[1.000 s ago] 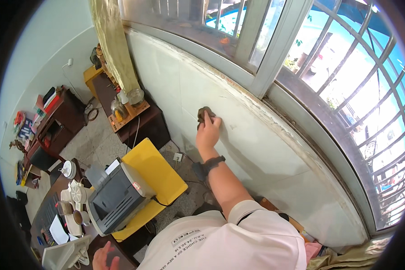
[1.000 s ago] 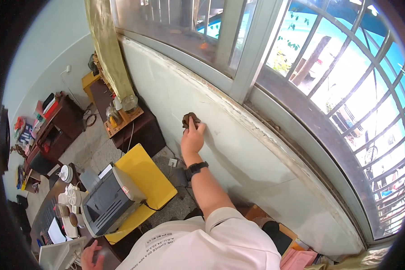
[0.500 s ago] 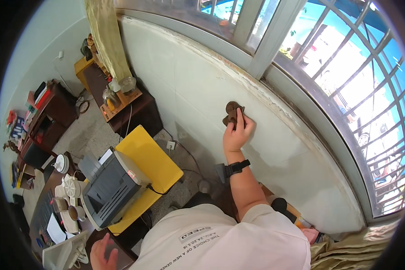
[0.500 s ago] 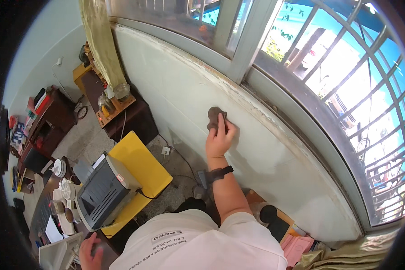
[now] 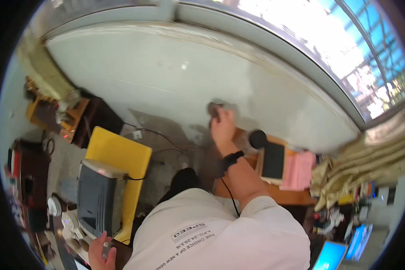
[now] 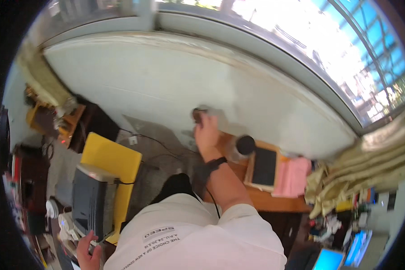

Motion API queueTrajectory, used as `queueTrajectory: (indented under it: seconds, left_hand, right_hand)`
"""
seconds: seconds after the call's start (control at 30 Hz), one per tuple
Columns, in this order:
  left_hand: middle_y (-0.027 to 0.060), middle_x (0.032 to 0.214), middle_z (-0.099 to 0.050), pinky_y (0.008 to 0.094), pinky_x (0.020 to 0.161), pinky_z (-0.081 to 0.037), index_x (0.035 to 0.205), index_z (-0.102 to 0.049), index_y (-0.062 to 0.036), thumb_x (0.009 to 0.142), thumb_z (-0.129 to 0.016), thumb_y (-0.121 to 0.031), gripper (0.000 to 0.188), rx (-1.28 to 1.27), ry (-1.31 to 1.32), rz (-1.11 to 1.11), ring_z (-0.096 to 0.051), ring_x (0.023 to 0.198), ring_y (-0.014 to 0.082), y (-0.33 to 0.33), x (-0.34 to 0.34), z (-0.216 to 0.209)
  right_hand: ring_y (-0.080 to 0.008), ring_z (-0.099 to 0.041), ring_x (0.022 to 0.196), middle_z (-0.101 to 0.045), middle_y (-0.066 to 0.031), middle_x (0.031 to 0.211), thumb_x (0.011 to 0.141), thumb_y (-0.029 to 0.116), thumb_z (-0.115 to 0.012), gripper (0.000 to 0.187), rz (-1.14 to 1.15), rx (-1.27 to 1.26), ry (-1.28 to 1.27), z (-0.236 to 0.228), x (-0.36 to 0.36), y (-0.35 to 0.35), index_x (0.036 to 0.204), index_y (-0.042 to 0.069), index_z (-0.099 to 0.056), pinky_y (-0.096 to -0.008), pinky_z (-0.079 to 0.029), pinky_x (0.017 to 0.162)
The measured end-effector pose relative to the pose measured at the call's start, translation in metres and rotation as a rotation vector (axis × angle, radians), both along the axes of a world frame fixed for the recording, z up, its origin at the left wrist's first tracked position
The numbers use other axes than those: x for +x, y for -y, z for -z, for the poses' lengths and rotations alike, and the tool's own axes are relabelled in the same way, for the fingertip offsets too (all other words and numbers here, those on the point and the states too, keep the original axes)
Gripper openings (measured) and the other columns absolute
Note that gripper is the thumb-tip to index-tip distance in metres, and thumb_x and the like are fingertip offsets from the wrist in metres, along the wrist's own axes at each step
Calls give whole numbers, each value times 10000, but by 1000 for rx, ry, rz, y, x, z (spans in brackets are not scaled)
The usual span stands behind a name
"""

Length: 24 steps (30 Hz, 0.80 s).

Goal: Cleaning the window frame, glass, and adjacent desk surfaces using a cloth.

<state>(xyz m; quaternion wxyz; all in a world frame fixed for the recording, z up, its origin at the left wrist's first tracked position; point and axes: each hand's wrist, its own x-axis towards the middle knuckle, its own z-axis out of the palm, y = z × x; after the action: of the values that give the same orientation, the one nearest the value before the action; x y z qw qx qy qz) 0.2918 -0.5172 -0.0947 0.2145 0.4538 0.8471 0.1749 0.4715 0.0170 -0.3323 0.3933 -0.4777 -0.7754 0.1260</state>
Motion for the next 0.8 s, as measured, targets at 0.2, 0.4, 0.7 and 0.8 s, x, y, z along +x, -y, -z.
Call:
queueTrajectory:
  seconds: [0.2, 0.4, 0.7, 0.8]
  left_hand:
    - [224, 1252, -702, 448, 920, -531, 1397, -656, -42, 1029, -672, -223, 410, -34, 11, 198, -680, 1070, 405, -61, -13, -2]
    - [238, 1263, -697, 464, 991, -516, 1420, -641, -61, 1036, -677, -267, 437, -156, 95, 340, -669, 1158, 415, -109, -12, -5]
    - [151, 1143, -704, 453, 997, -482, 1366, -643, -30, 788, -768, -80, 593, -63, 14, 507, -644, 1091, 373, -169, 52, 8]
    - [151, 1131, -699, 451, 1000, -487, 1368, -634, -23, 772, -752, -41, 608, -101, 41, 519, -640, 1094, 374, -186, 84, -1]
  right_hand:
    - [-358, -653, 1019, -610, -118, 1128, 858, 84, -657, 442, -297, -397, 181, 69, 105, 98, 1291, 164, -704, -453, -552, 849]
    - [-374, -672, 1034, -615, -110, 1155, 896, 101, -648, 426, -221, -608, 200, 96, 183, 161, 1310, 193, -691, -473, -570, 854]
    - [-367, -646, 1084, -636, -152, 1232, 900, 95, -682, 531, 17, -387, 303, 125, 270, 175, 1425, 147, -622, -434, -560, 897]
    - [-374, -613, 1117, -583, -162, 1293, 906, 95, -668, 614, -138, -177, 470, 133, 275, 186, 1504, 183, -560, -444, -561, 893]
